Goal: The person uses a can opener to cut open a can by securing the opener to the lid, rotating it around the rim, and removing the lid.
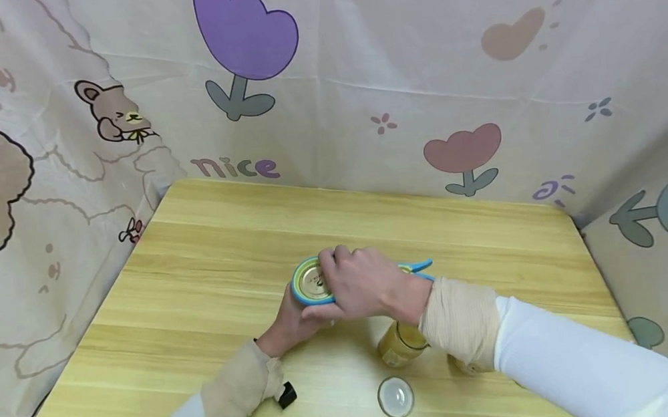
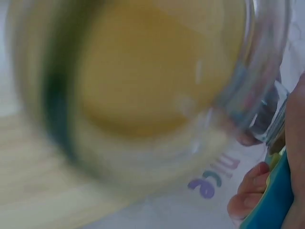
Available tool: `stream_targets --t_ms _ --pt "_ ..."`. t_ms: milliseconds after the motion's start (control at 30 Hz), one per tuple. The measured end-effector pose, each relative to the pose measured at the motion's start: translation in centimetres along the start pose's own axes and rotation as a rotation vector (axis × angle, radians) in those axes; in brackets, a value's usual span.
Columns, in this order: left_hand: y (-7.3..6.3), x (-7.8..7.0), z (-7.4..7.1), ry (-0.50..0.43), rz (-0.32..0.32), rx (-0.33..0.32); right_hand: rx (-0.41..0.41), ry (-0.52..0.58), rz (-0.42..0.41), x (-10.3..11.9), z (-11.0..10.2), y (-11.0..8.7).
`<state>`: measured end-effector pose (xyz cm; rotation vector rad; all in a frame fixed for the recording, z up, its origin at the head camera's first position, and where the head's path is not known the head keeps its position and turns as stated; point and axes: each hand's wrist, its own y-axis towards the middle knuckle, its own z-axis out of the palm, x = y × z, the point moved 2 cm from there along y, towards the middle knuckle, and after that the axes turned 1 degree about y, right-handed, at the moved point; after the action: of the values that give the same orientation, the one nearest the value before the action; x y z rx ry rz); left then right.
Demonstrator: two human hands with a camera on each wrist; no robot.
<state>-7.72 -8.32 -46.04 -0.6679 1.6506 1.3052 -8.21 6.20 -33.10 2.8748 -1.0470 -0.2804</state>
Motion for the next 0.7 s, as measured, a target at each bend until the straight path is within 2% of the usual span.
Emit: stream_targets --t_ms 100,267,567,700 --pt "1.2 0.4 0.1 0.017 -0.007 0.004 0.029 0.008 0.002 -1.2 0.1 0.2" --pt "2.1 1.4 0.7 0.063 0.016 -0.009 0.061 0.028 0.01 -2.8 0.7 0.1" --pt "3.7 2.9 1.9 0.162 0.096 -0.044 0.044 0.061 -0.007 -5.5 1.9 -0.2" --pt "4.1 3.1 2.3 0.195 0.107 -0.049 0.03 0.06 -0.005 -6.2 2.5 -0.5"
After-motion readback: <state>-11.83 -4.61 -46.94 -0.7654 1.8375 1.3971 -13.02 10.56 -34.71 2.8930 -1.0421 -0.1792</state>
